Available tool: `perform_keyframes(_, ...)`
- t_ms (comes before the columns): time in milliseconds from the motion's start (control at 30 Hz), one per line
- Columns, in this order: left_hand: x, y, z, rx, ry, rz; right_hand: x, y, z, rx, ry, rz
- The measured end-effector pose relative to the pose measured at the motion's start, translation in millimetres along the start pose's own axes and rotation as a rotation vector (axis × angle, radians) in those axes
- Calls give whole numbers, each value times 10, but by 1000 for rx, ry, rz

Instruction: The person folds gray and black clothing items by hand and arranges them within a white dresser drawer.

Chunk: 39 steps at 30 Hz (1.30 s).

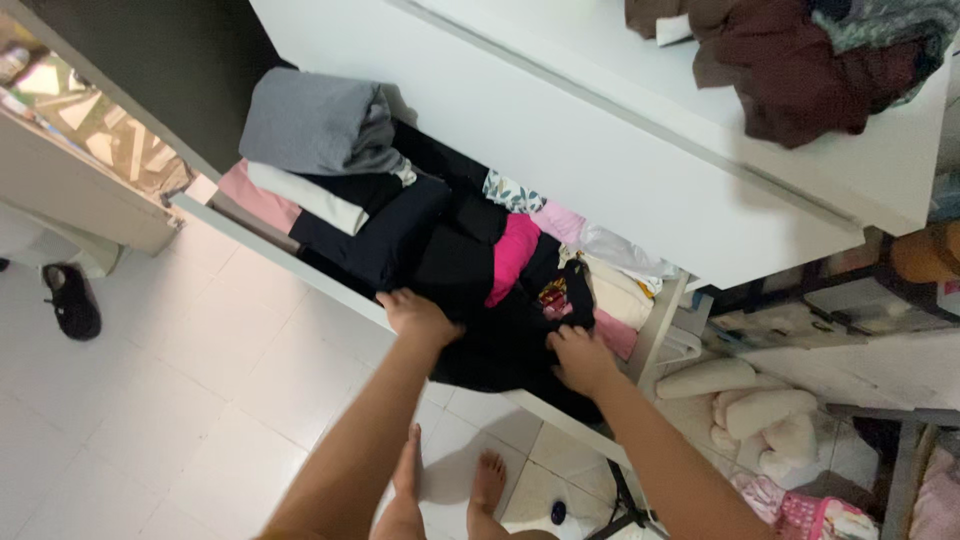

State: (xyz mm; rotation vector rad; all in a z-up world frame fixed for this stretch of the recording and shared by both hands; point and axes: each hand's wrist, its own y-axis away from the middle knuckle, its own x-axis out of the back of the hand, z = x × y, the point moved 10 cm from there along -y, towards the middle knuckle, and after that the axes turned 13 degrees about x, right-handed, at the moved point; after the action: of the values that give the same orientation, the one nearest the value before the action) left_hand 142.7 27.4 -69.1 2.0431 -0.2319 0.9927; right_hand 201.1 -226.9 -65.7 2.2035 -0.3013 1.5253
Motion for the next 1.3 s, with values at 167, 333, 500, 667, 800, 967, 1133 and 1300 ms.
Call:
perform_keyframes(167, -121, -76, 96, 120, -143, -117, -222, 99, 20, 144, -153, 107)
perform_keyframes(333, -185, -96, 135, 50, 49, -93, 266, 409, -72, 173, -225, 229)
perform_keyframes(500, -331, -266, 210, -91, 382, -87, 355, 584, -304, 327, -99, 241)
perform_keyframes(667, 202, -242, 271, -509, 897, 188, -287, 337, 155, 255, -273, -64)
perform_keyframes(800, 1241, 389, 71, -828, 1095, 412, 337, -123, 388, 173, -872, 496)
perform_keyframes(967, 2304, 1386, -149, -1018, 791, 251, 1454, -756, 106, 170, -1142, 484)
perform_keyframes(1133, 2908, 2036, -553, -1343, 708, 404, 2100, -1262, -31, 225, -1441, 411)
perform_keyframes(1300, 2818, 1473, -660, -1050, 517, 283, 2475, -1537, -208, 279, -1497, 556)
